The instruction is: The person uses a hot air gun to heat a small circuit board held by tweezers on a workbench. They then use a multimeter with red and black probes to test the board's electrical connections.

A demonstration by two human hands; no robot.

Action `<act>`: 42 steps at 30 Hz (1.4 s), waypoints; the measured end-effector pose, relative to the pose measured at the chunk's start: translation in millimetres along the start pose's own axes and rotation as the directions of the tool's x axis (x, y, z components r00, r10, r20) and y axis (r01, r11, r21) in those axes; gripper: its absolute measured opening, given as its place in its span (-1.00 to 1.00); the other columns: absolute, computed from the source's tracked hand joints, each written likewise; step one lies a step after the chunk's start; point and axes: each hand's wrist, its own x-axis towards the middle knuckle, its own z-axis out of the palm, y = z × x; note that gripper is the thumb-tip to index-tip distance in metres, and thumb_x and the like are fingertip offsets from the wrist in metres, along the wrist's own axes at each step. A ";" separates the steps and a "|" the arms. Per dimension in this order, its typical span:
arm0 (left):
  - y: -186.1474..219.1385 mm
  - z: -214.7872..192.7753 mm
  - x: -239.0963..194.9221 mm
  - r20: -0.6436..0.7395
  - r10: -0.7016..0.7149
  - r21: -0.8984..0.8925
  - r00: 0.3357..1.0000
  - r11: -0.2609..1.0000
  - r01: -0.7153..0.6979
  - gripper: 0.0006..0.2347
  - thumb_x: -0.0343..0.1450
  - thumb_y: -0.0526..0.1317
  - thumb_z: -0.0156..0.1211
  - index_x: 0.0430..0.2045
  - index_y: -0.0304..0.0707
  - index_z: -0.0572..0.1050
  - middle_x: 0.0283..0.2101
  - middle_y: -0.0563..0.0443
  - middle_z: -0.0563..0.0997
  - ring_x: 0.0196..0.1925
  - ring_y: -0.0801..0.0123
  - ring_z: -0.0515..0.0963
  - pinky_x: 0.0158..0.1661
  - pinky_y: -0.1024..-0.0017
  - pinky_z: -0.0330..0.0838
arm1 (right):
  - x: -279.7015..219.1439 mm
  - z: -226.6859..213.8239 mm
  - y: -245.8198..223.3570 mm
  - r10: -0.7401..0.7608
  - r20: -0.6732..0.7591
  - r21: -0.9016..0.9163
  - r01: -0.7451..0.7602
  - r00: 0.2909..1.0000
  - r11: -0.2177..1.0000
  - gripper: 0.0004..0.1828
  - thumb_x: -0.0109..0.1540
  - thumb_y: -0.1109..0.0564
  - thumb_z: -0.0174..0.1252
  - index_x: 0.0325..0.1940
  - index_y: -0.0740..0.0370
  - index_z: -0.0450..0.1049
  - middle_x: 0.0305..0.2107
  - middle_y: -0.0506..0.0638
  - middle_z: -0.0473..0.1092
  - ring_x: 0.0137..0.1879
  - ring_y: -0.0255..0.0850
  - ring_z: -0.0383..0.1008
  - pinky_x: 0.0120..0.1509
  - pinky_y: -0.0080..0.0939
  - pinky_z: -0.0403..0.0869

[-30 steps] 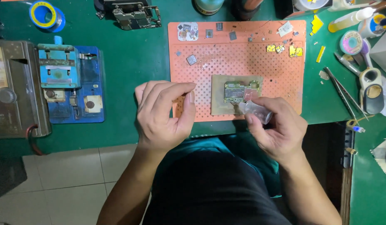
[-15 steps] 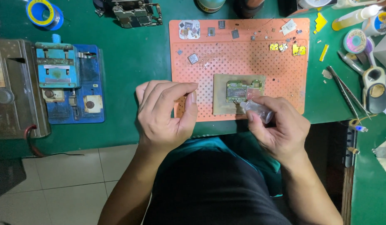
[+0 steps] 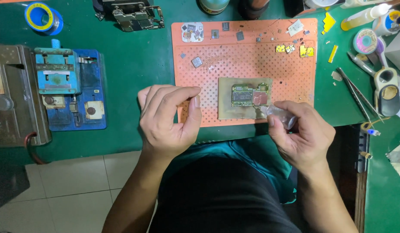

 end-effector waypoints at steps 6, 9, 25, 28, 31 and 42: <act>-0.6 0.4 0.0 -0.006 0.007 -0.001 1.000 1.000 -0.007 -0.95 0.27 -0.39 0.04 -0.46 -0.29 0.40 -0.49 0.07 0.48 -0.45 0.35 0.43 -0.29 0.48 0.13 | -0.2 -1.7 -0.3 0.004 -0.005 0.015 -0.004 1.000 1.000 -0.82 0.13 0.21 0.09 -0.29 0.42 0.36 -0.52 0.10 0.33 -0.51 -0.22 0.22 -0.39 -0.36 0.20; -0.7 0.7 0.5 -0.018 0.012 0.001 1.000 1.000 -0.012 -0.94 0.26 -0.40 0.05 -0.47 -0.30 0.40 -0.48 0.07 0.49 -0.45 0.35 0.44 -0.29 0.48 0.14 | -8.2 -4.4 2.1 0.130 -0.067 0.138 -0.120 0.989 0.983 -0.79 0.11 0.21 0.07 -0.27 0.45 0.33 -0.49 0.13 0.34 -0.55 -0.30 0.17 -0.45 -0.42 0.13; 4.9 -2.4 0.2 -0.007 0.023 0.015 1.000 1.000 -0.023 -0.94 0.27 -0.38 0.06 -0.46 -0.28 0.39 -0.49 0.08 0.47 -0.45 0.33 0.42 -0.30 0.46 0.12 | -5.7 -50.0 51.4 0.238 -0.330 0.179 -0.187 0.913 0.966 -0.59 0.19 0.54 0.00 0.09 0.53 0.10 -0.26 0.35 0.25 -0.12 -0.05 0.30 -0.11 -0.33 0.26; 5.9 -1.0 -0.3 -0.012 0.023 0.018 1.000 1.000 -0.023 -0.96 0.28 -0.38 0.06 -0.47 -0.27 0.40 -0.50 0.09 0.47 -0.45 0.34 0.42 -0.30 0.46 0.11 | 1.9 -53.7 57.8 0.284 -0.386 0.134 -0.252 0.878 0.958 -0.76 0.24 0.45 0.04 -0.02 0.48 0.26 -0.18 0.22 0.30 -0.13 -0.19 0.30 -0.05 -0.35 0.31; 5.9 -0.8 -0.8 -0.011 0.030 0.038 0.999 0.999 -0.030 -0.96 0.28 -0.37 0.05 -0.47 -0.28 0.40 -0.49 0.07 0.47 -0.45 0.33 0.41 -0.31 0.45 0.12 | 12.9 -56.6 66.5 0.315 -0.377 0.128 -0.288 0.871 0.949 -0.75 0.24 0.42 0.14 -0.04 0.46 0.28 -0.22 0.14 0.21 -0.25 -0.26 0.25 -0.17 -0.41 0.33; 11.5 -8.9 1.0 -0.057 0.035 0.046 0.998 0.998 -0.032 -0.95 0.24 -0.33 0.03 -0.51 -0.19 0.43 -0.48 0.12 0.49 -0.46 0.32 0.44 -0.37 0.42 0.10 | 37.8 -31.5 120.5 0.051 -0.261 -0.376 -0.150 0.964 0.914 -0.73 0.22 0.21 0.28 -0.04 0.38 0.47 -0.39 0.08 0.40 -0.40 -0.22 0.37 -0.19 -0.24 0.36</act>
